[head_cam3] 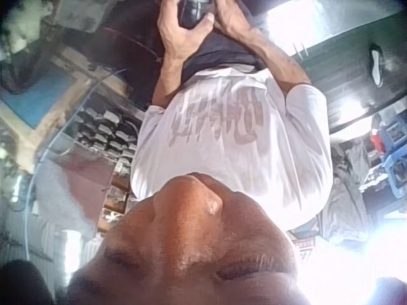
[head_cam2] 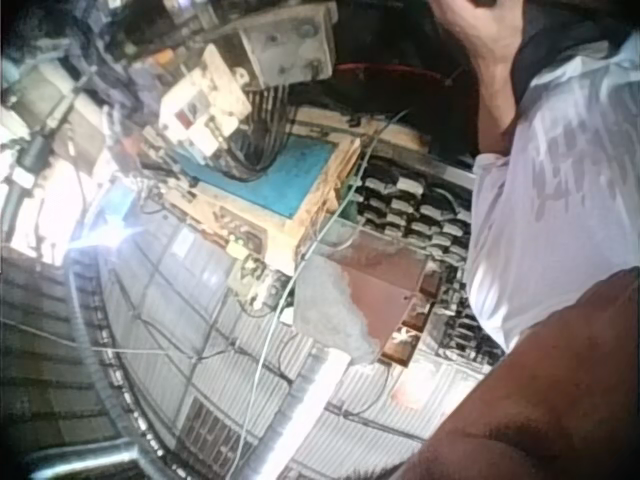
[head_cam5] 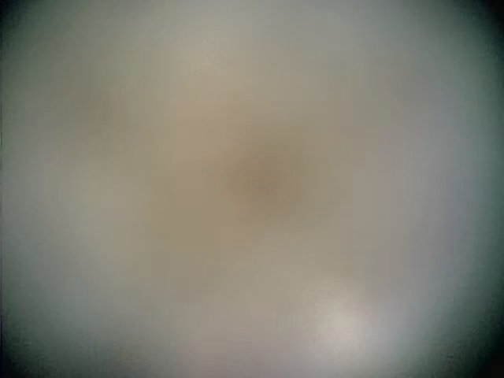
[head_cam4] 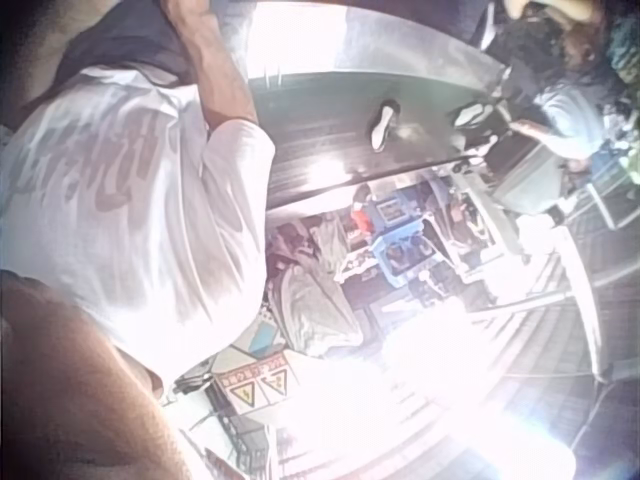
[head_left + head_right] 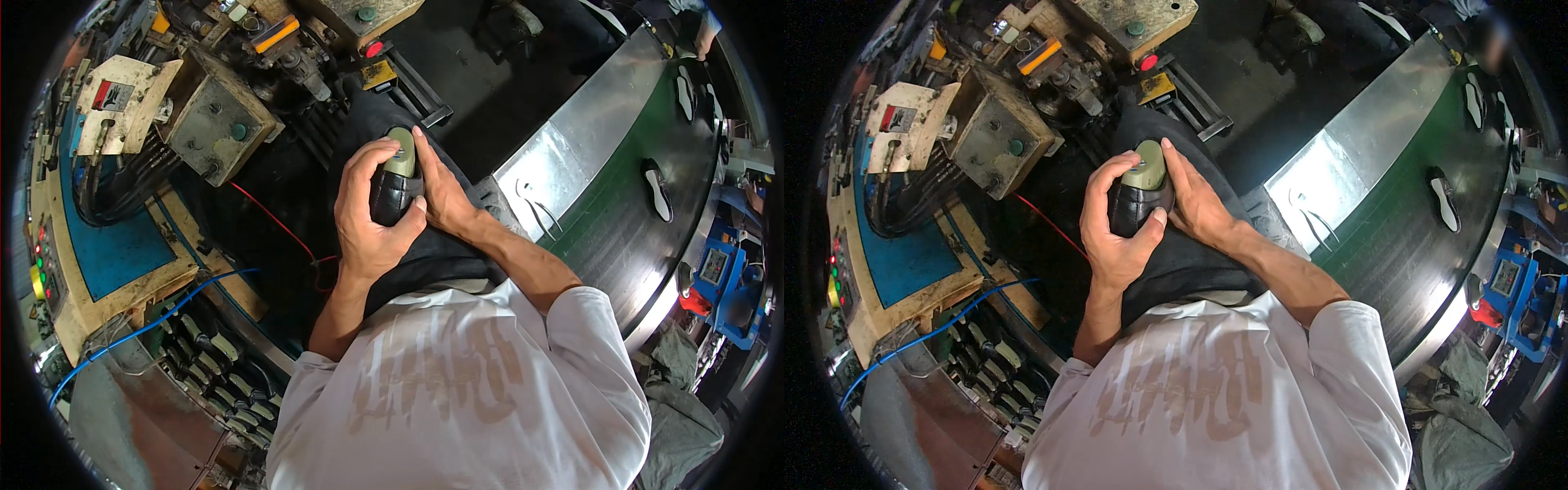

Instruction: The recorder operates industrial shoe-lasting machinery, placing shoe uppers on lasts and feeding them through the machine.

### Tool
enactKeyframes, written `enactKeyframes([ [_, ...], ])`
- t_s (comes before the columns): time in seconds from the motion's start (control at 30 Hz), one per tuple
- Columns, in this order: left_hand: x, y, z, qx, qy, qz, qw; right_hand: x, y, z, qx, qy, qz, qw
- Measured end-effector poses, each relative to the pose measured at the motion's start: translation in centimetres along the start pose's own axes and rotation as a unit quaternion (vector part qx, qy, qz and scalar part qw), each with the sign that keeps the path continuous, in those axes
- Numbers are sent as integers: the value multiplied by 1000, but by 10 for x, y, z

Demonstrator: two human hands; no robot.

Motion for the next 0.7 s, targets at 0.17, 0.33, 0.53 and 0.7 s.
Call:
enactKeyframes([
  [0.17,-1,-7,-14,35,107,-99,989,7,-2,8,-29,-36,14,999],
  [0.33,9,-12,-12,81,380,-222,894,28,-19,2,-64,-87,-61,992],
  [0.53,18,-55,-24,83,132,-67,985,62,-55,-20,-188,-159,-184,952],
  [0.7,-4,-82,-117,332,325,18,885,66,-26,-39,-87,35,-63,994],
])
Point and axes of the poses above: each hand's wrist, its own y-axis away from the middle knuckle, its own x-axis out of the back of the hand, z = x × y, the point moved 7 cm from there along -y, towards the middle knuckle, and after that the axes turned 12 degrees about x, right-handed, at the moved point
